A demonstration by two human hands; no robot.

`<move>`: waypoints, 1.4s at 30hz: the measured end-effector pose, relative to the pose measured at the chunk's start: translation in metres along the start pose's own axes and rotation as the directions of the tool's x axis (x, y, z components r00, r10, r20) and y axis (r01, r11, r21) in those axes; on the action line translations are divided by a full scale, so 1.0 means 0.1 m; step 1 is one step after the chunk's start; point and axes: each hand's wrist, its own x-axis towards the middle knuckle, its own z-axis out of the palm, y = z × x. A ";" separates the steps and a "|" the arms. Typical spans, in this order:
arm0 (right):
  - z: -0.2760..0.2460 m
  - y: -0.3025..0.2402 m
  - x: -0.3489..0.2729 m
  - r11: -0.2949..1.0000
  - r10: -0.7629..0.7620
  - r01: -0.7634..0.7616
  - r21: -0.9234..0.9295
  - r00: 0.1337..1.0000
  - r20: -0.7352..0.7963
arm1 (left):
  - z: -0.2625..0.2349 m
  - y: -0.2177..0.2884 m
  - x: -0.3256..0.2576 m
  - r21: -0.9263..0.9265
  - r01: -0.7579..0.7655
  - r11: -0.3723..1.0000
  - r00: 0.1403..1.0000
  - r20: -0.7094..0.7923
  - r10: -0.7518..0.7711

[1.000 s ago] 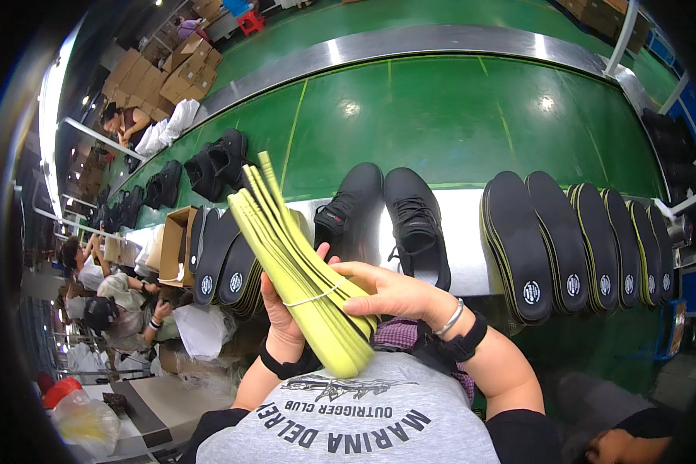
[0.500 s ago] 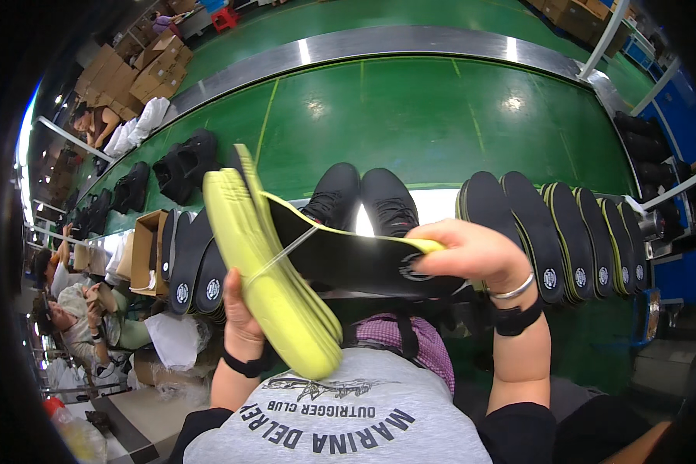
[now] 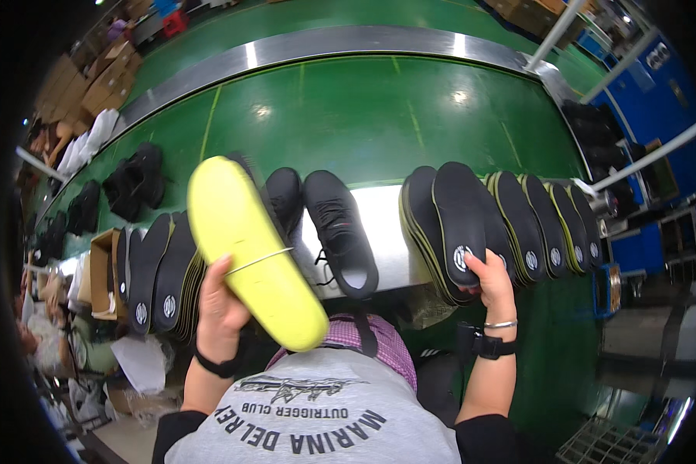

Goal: Insert insoles into finished shoes on a conveyor belt.

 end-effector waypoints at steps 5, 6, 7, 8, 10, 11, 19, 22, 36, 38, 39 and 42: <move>0.27 -0.05 -0.25 0.158 -0.551 -0.146 -0.977 0.808 -0.210 | 0.31 -0.35 0.21 0.063 0.135 0.989 0.991 0.011 -0.136; 0.33 -0.11 -0.35 0.303 -0.569 -0.028 -0.952 0.796 -0.205 | 0.36 -0.40 0.22 0.074 0.123 0.990 0.990 0.057 -0.128; 0.41 -0.18 -0.46 0.425 -0.614 0.120 -0.897 0.767 -0.188 | 0.42 -0.46 0.22 0.114 0.102 0.988 0.994 0.037 -0.107; 0.52 -0.27 -0.55 0.590 -0.576 0.319 -0.741 0.810 -0.110 | 0.48 -0.52 0.22 0.141 0.054 0.989 0.995 0.072 -0.064; 0.80 -0.41 -0.70 0.670 -0.587 0.632 -0.391 0.772 0.243 | 0.59 -0.63 0.24 0.197 0.060 0.979 0.995 0.063 -0.074; 0.94 -0.46 -0.73 0.526 -0.606 0.728 -0.440 0.684 0.407 | 0.63 -0.68 0.25 0.231 0.012 0.973 0.998 0.061 -0.027; 1.27 -0.44 -0.54 0.678 -0.407 0.670 -0.303 0.685 0.604 | 0.53 -0.68 0.28 0.399 -0.075 0.914 0.966 0.255 -0.032; 1.22 -0.47 -0.51 0.787 -0.334 0.577 -0.217 0.695 0.637 | 0.49 -0.61 0.27 0.485 -0.060 0.873 0.963 0.258 -0.077; -0.15 -0.77 -0.62 0.990 -0.117 0.134 0.033 0.682 0.722 | 0.48 -0.05 0.21 0.300 0.184 0.936 0.944 0.212 -0.254; -0.37 -0.51 -0.48 0.935 -0.253 0.115 0.335 0.879 0.405 | 0.45 -0.05 0.15 0.062 0.266 0.962 0.946 0.173 -0.273; -0.48 -0.39 -0.39 0.893 -0.288 0.136 0.429 0.905 0.313 | 0.43 -0.06 0.15 0.063 0.273 0.960 0.950 0.142 -0.279; -0.59 -0.07 -0.04 0.922 -0.318 0.278 0.269 0.941 0.115 | 0.40 -0.15 0.21 0.064 0.309 0.949 0.925 0.214 -0.316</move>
